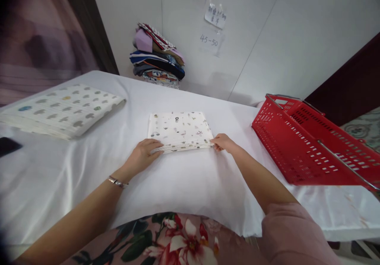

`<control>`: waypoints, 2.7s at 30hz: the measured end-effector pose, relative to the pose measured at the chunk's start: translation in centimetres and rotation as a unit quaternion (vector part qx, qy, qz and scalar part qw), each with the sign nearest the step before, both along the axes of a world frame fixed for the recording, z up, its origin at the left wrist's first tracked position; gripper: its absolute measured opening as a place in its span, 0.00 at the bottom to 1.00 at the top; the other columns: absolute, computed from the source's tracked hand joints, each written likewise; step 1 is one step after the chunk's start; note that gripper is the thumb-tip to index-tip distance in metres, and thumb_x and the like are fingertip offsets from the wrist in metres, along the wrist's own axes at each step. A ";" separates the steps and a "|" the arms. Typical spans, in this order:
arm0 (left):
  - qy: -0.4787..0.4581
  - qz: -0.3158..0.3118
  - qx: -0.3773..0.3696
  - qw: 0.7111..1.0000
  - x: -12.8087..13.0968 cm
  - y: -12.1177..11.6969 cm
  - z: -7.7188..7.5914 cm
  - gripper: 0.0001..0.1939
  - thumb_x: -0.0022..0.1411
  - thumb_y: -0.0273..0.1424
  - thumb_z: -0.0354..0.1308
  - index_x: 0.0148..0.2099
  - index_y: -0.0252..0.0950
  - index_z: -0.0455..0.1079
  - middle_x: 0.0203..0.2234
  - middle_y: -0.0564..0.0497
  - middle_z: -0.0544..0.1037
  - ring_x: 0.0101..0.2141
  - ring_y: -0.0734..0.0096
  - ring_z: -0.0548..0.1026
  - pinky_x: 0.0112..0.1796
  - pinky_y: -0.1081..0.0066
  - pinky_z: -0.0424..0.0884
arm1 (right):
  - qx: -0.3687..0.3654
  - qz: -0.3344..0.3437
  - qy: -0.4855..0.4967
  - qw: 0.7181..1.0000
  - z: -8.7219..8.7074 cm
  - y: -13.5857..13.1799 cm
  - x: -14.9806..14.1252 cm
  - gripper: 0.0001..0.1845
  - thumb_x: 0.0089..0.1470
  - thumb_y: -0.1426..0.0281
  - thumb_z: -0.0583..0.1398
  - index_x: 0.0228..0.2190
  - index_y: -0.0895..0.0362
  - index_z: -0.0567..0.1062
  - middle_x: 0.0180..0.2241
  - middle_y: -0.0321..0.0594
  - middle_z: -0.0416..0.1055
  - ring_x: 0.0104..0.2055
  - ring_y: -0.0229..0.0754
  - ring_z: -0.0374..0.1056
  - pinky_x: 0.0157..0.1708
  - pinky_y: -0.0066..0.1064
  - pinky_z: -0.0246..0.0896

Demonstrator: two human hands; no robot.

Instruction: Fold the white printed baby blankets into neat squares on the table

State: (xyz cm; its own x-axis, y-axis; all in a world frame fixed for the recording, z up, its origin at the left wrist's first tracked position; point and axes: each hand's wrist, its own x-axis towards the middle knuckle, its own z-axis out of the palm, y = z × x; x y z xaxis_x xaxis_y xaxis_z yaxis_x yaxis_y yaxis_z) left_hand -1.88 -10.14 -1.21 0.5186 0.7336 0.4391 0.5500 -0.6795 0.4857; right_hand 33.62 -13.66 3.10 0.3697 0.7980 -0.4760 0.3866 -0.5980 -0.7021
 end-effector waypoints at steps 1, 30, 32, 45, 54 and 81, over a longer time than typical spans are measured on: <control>0.001 0.001 -0.001 1.000 0.0 0.0 0.0 0.11 0.59 0.34 0.55 0.42 0.39 0.74 0.40 0.46 0.76 0.42 0.60 0.73 0.46 0.56 0.68 | 0.007 -0.003 -0.003 1.000 0.3 0.2 0.1 0.11 0.45 0.71 0.67 0.24 0.59 0.68 0.17 0.36 0.68 0.19 0.35 0.65 0.17 0.24 0.62; 0.010 0.001 -0.009 1.000 -0.1 0.0 0.0 0.11 0.58 0.33 0.56 0.43 0.38 0.74 0.40 0.46 0.76 0.42 0.60 0.72 0.46 0.57 0.68 | 0.006 -0.018 0.069 0.997 0.1 0.1 -0.7 0.11 0.48 0.67 0.65 0.25 0.58 0.69 0.23 0.35 0.69 0.24 0.34 0.67 0.24 0.25 0.67; 0.009 0.003 -0.012 1.000 -0.1 0.0 0.0 0.11 0.58 0.33 0.56 0.43 0.38 0.73 0.40 0.47 0.76 0.42 0.60 0.72 0.46 0.57 0.68 | 0.000 -0.016 0.066 0.998 0.1 0.2 -0.8 0.11 0.47 0.67 0.66 0.25 0.58 0.69 0.23 0.36 0.70 0.25 0.35 0.68 0.24 0.25 0.67; 0.020 0.000 -0.014 1.000 0.0 -0.1 0.3 0.12 0.58 0.33 0.55 0.43 0.36 0.73 0.41 0.46 0.76 0.42 0.60 0.72 0.46 0.57 0.68 | -0.035 -0.013 0.051 0.998 0.3 0.7 -0.5 0.13 0.46 0.67 0.67 0.27 0.58 0.68 0.22 0.34 0.70 0.22 0.32 0.67 0.18 0.21 0.57; 0.015 -0.002 -0.001 1.000 0.0 0.0 -0.1 0.11 0.58 0.33 0.56 0.43 0.36 0.73 0.40 0.46 0.76 0.42 0.60 0.72 0.45 0.57 0.68 | -0.065 -0.006 0.059 0.996 0.2 1.0 -0.2 0.14 0.45 0.68 0.68 0.24 0.59 0.67 0.17 0.34 0.67 0.18 0.35 0.66 0.16 0.23 0.58; 0.007 -0.006 -0.004 1.000 -0.1 0.1 -0.3 0.11 0.58 0.32 0.57 0.43 0.37 0.73 0.41 0.47 0.76 0.42 0.61 0.72 0.47 0.57 0.67 | -0.046 0.000 0.017 0.999 0.3 1.0 -1.8 0.14 0.47 0.66 0.67 0.26 0.61 0.67 0.18 0.37 0.69 0.19 0.37 0.68 0.20 0.28 0.69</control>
State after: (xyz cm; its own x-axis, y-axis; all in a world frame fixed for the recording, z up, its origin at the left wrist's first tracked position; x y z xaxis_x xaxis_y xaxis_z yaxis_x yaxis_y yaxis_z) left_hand -1.93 -10.02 -1.54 0.5345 0.7303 0.4254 0.5485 -0.6826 0.4829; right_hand 31.81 -12.71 3.43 0.3527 0.7505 -0.5589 0.3631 -0.6602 -0.6575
